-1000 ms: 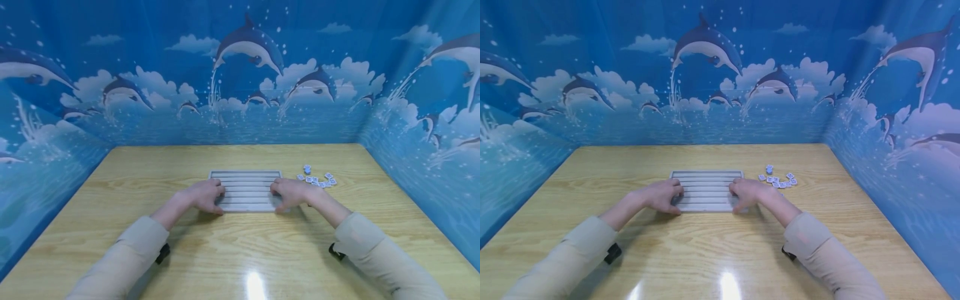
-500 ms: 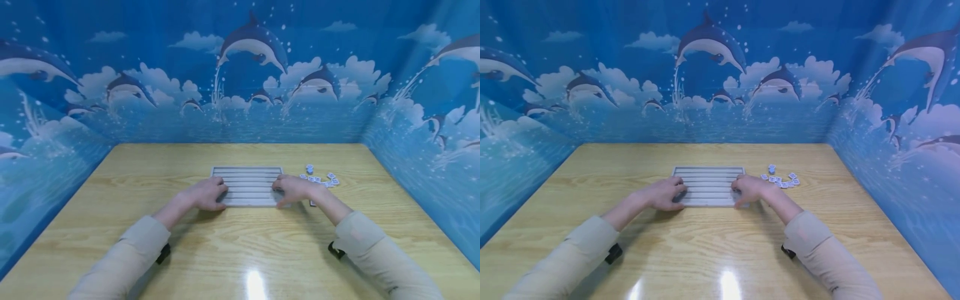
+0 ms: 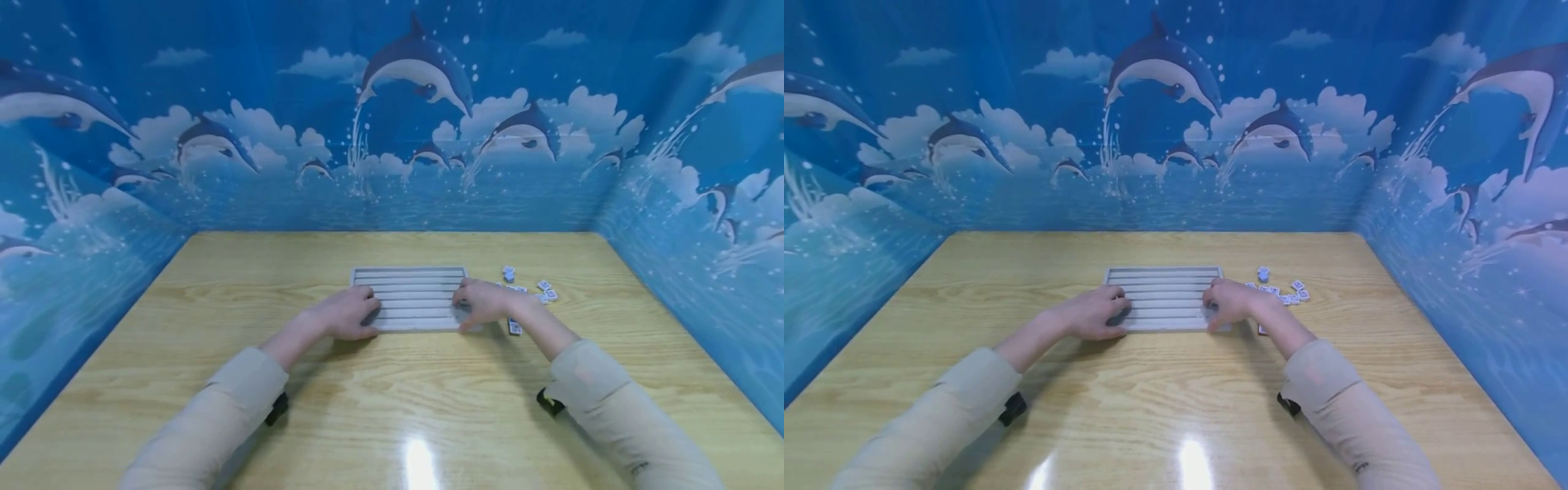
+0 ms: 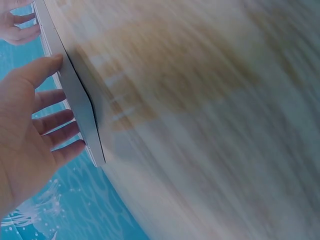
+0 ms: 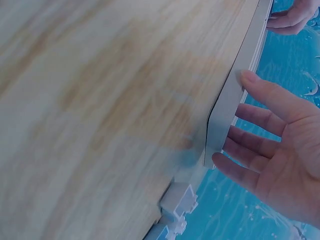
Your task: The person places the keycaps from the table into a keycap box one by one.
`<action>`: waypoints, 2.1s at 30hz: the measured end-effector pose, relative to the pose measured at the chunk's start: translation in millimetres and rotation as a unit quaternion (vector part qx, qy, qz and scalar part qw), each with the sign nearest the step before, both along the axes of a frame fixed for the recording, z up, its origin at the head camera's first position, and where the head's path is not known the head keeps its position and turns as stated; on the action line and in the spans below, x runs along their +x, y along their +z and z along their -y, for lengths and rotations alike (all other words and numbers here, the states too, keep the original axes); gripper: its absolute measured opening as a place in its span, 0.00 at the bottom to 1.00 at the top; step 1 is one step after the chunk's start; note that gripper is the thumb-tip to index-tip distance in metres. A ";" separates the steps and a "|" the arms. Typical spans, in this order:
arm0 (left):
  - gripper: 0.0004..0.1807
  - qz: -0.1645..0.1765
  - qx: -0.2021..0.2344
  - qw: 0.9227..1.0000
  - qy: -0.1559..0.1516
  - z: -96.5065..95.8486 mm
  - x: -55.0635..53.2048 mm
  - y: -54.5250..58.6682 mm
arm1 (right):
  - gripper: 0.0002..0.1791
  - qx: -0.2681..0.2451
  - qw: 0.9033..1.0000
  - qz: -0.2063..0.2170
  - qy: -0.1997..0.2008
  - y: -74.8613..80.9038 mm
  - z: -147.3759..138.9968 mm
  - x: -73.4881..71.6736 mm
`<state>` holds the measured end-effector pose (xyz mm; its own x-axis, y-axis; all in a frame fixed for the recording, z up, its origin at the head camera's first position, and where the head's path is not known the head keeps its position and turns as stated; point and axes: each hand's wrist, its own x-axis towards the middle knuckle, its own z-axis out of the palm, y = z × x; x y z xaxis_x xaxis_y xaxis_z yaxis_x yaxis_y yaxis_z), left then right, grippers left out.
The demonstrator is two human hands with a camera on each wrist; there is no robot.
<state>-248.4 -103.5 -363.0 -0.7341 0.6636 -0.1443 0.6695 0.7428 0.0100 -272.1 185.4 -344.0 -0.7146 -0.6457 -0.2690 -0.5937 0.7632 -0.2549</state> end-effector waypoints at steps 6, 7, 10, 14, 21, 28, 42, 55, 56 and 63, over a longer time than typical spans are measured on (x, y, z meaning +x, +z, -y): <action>0.29 0.007 0.002 1.000 -0.003 -3.2 -0.1 0.2 | 0.28 0.008 1.000 -0.003 0.004 -0.8 -5.8 -1.9; 0.29 0.008 0.005 1.000 -0.007 -3.4 -0.4 -0.1 | 0.28 0.008 1.000 -0.002 0.003 -0.9 -6.9 -2.0; 0.29 0.005 0.010 1.000 -0.016 -4.2 -1.7 -1.9 | 0.28 0.009 1.000 0.002 -0.001 -1.4 -10.5 -2.5; 0.28 0.000 0.015 1.000 -0.024 -4.0 -2.0 -3.4 | 0.28 0.010 1.000 0.017 -0.013 -0.4 -12.4 -2.5; 0.27 0.001 0.025 0.999 -0.030 -4.1 0.9 -2.2 | 0.27 0.014 0.999 0.036 -0.022 1.6 -11.2 -1.2; 0.27 -0.003 0.021 0.999 -0.032 -7.7 0.8 -1.2 | 0.28 0.015 0.999 0.027 -0.019 3.5 -13.6 -0.5; 0.25 -0.015 0.018 0.999 -0.040 -14.5 4.7 -1.3 | 0.26 0.023 0.999 0.028 -0.013 4.4 -18.7 0.0; 0.22 -0.017 0.022 0.998 -0.052 -15.1 3.6 -6.2 | 0.27 0.034 0.999 0.029 -0.020 5.0 -21.5 1.8; 0.21 -0.018 0.020 0.998 -0.053 -14.8 3.6 -6.6 | 0.27 0.034 0.999 0.029 -0.020 5.2 -21.4 2.0; 0.20 -0.010 0.025 0.999 -0.046 -13.0 4.6 -7.2 | 0.26 -0.008 0.999 0.044 -0.020 5.8 -24.8 0.2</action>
<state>-243.8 -90.6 -370.2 -0.6725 0.7340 -0.0954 0.7349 0.6774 0.0312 -271.9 210.2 -338.2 -0.7141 -0.6213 -0.3224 -0.5374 0.7818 -0.3164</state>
